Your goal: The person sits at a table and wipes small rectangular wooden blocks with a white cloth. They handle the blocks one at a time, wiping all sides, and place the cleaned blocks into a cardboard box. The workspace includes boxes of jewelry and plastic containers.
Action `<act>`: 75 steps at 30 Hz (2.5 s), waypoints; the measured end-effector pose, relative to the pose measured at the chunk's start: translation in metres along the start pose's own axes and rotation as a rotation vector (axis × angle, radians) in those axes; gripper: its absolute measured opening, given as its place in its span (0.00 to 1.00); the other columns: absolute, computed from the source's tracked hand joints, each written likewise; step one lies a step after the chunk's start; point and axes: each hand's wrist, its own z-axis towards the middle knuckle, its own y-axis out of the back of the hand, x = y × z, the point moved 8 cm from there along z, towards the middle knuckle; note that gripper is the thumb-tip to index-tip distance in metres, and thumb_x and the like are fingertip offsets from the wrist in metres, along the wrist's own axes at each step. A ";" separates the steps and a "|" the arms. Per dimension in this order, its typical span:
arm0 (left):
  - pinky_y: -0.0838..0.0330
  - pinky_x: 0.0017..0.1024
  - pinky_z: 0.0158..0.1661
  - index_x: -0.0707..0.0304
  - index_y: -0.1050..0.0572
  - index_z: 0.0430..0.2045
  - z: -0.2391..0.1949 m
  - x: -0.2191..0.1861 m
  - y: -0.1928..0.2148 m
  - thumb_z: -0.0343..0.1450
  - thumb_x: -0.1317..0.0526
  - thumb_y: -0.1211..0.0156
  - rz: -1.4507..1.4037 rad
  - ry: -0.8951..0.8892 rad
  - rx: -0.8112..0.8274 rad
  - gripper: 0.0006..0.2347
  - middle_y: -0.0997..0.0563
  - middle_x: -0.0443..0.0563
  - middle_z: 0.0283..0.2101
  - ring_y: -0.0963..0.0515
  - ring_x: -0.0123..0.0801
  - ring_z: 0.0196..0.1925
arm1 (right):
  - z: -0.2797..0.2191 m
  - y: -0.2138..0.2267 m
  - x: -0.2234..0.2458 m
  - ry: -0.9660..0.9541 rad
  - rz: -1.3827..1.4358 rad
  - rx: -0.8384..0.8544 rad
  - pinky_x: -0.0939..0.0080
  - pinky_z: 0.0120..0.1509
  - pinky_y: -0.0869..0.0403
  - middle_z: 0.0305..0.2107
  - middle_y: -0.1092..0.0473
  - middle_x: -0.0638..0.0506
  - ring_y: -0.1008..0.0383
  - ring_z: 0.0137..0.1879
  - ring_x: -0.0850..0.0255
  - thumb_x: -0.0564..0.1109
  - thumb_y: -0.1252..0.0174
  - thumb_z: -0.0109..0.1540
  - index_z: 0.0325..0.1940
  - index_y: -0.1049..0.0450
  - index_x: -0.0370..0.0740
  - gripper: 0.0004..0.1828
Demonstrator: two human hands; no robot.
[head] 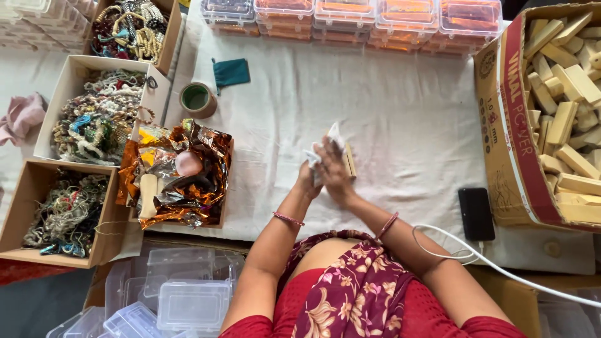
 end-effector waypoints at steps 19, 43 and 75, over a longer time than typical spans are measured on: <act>0.29 0.33 0.33 0.66 0.23 0.44 0.002 -0.002 0.151 0.76 0.36 0.54 0.548 0.059 -0.710 0.28 0.20 0.48 0.36 0.23 0.32 0.33 | -0.014 -0.014 -0.033 0.279 -0.600 0.257 0.52 0.64 0.27 0.53 0.26 0.43 0.25 0.57 0.49 0.37 0.47 0.62 0.65 0.29 0.39 0.25; 0.21 0.33 0.34 0.66 0.19 0.46 -0.010 -0.012 0.098 0.74 0.38 0.55 0.544 0.045 -0.658 0.28 0.16 0.51 0.37 0.17 0.31 0.33 | 0.007 0.002 -0.046 0.308 -0.665 0.044 0.52 0.49 0.25 0.51 0.26 0.39 0.26 0.43 0.50 0.31 0.48 0.59 0.47 0.22 0.32 0.15; 0.28 0.28 0.30 0.65 0.19 0.45 -0.004 -0.006 0.145 0.74 0.33 0.59 0.603 0.063 -0.744 0.33 0.18 0.49 0.35 0.22 0.27 0.31 | -0.012 -0.037 -0.053 0.452 -0.647 0.306 0.61 0.47 0.20 0.47 0.23 0.41 0.19 0.42 0.56 0.29 0.50 0.61 0.48 0.24 0.32 0.14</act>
